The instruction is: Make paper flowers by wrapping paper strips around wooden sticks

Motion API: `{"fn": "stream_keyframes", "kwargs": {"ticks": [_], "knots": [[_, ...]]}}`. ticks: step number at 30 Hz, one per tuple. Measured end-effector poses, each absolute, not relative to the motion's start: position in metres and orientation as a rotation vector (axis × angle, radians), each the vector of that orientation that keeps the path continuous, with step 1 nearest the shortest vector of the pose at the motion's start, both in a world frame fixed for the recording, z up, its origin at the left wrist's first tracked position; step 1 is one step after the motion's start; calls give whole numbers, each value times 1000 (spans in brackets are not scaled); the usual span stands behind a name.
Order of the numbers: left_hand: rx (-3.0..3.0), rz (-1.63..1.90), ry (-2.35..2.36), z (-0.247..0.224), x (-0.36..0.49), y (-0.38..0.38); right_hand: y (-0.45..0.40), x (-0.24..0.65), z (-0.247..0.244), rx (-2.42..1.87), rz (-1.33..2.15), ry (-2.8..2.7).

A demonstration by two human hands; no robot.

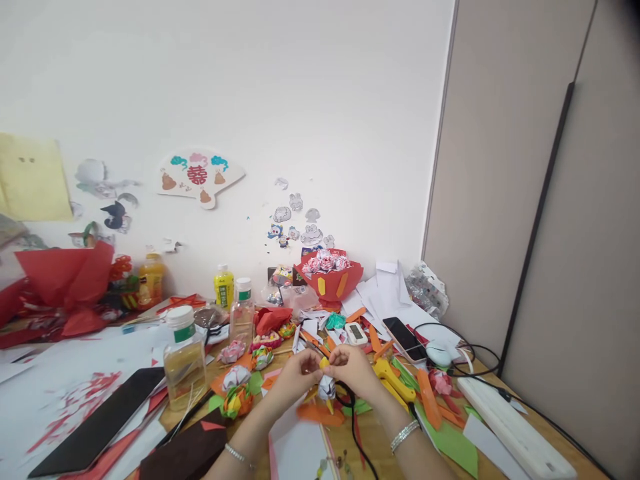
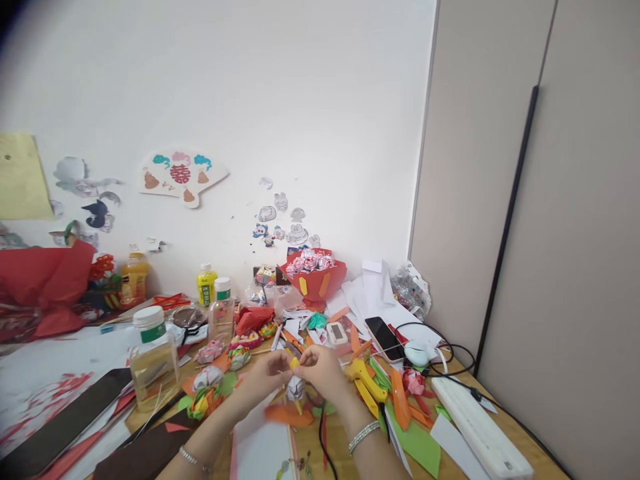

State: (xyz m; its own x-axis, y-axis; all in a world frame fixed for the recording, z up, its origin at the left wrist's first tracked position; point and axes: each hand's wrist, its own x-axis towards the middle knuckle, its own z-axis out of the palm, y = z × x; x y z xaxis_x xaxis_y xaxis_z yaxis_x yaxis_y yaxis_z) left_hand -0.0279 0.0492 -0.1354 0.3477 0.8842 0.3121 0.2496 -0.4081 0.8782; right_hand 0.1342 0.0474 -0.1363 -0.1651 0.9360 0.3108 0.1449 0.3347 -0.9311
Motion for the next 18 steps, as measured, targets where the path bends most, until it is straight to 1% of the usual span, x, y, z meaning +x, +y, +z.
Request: {"fn": "stream_keyframes", "kwargs": {"ticks": [5,12,18], "knots": [[1789,895,978,-129,-31,40,47,138,-139,-1027,1144,-1644],[1802,880,1141,-146,-26,47,58,134,-166,-1056,972,-1750],[1852,880,1194,-145,-22,45,54,136,-162,-1055,904,-1806]]}}
